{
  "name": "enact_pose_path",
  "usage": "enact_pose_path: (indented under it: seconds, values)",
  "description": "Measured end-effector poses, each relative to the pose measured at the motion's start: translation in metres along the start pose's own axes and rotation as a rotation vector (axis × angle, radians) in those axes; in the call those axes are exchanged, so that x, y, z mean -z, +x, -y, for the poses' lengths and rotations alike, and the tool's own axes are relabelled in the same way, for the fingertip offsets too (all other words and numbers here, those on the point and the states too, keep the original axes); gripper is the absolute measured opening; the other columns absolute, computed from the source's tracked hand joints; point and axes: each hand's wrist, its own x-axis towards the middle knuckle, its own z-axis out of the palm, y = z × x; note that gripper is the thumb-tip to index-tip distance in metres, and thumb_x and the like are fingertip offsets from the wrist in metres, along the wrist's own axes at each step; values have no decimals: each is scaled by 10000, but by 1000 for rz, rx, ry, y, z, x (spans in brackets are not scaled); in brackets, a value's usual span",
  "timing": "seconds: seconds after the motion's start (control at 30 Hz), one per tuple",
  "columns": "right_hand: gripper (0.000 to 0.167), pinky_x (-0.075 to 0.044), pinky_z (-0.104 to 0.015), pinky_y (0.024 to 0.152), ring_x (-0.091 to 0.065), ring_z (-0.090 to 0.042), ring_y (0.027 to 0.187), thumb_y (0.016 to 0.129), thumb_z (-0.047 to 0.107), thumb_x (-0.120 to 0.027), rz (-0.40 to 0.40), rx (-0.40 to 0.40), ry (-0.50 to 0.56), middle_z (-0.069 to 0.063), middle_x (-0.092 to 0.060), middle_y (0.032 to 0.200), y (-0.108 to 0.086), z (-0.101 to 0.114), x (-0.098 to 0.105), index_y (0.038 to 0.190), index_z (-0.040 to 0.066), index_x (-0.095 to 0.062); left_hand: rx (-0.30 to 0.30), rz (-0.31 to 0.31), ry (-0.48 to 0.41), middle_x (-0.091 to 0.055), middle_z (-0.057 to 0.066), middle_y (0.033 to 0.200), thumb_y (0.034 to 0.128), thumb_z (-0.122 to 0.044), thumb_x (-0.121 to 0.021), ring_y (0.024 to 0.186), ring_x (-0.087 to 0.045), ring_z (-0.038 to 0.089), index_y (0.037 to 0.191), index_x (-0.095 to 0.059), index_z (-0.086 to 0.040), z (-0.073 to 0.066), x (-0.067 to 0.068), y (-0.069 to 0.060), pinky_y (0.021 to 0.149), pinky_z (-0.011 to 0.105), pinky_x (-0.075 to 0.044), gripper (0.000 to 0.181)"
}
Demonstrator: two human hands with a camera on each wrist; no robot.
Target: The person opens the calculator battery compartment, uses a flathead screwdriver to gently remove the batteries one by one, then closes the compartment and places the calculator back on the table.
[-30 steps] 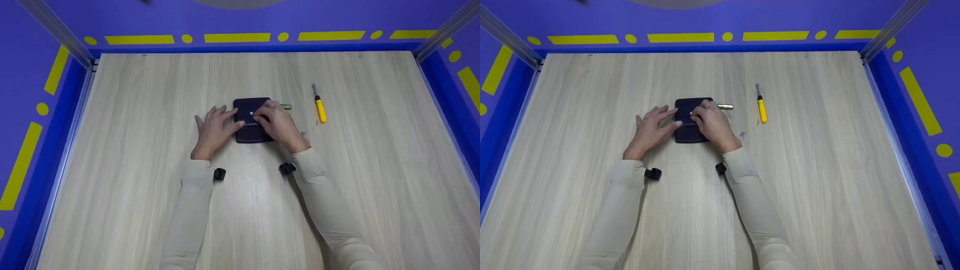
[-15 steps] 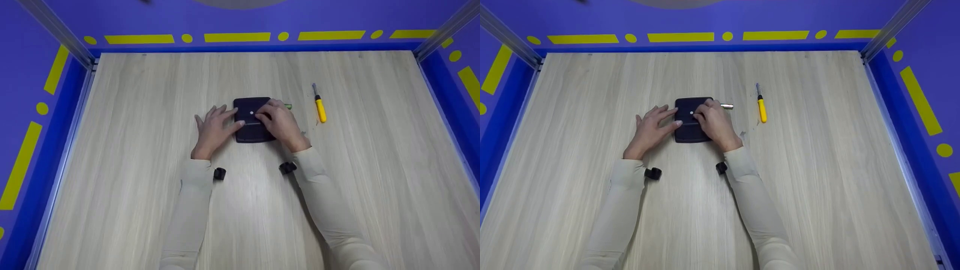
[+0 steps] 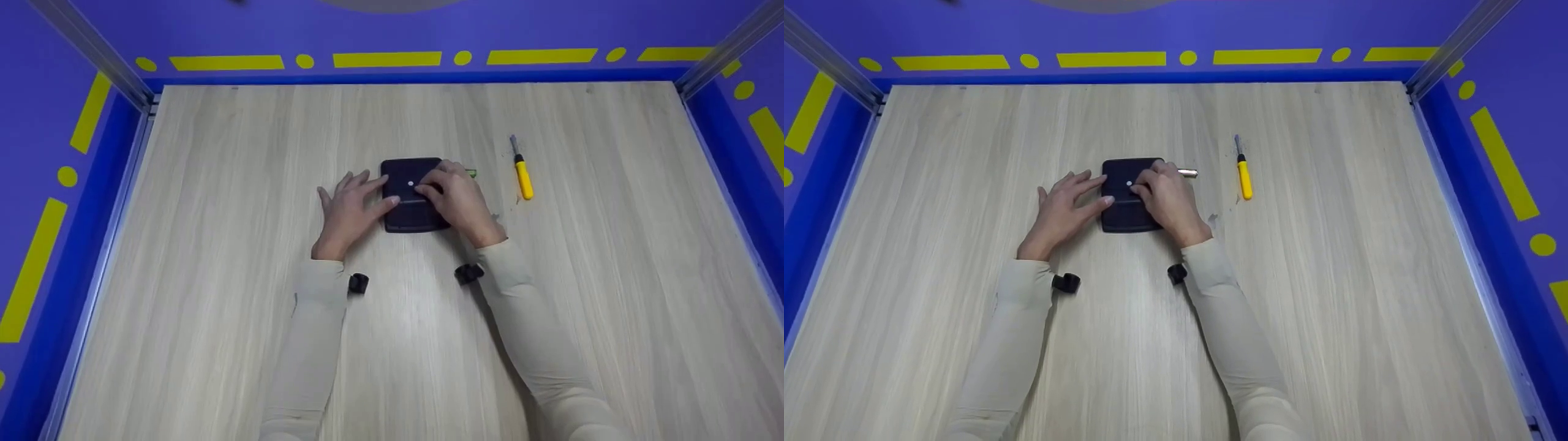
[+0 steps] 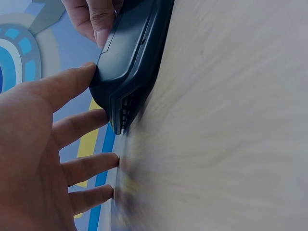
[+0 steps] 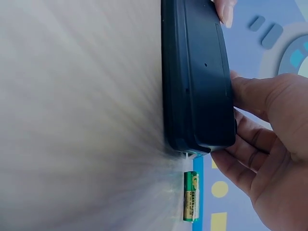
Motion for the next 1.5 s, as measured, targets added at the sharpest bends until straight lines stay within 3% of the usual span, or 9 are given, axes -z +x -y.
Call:
enact_pose_path:
  seconds: [0.77, 1.5]
  values:
    - [143, -528, -444, 959, -634, -309, 1034, 1017, 161, -750, -4, 22, 13, -125, -688, 1049, 0, -2, 1, 1013, 30, -808, -2, -3, 3, -430, 116, 1657, 997, -619, -645, 1582, -254, 364, 1540, -592, -252, 0, 0, 1, 1188, 784, 40, 656]
    - [131, -530, -448, 930, -626, -298, 1006, 1010, 154, -760, 3, 0, 43, -119, -674, 1036, 1, -1, 1, 1005, 32, -805, 13, -9, 8, -436, 105, 1655, 997, -614, -647, 1582, -256, 361, 1533, -599, -259, -1, -1, 1, 1190, 779, 49, 645]
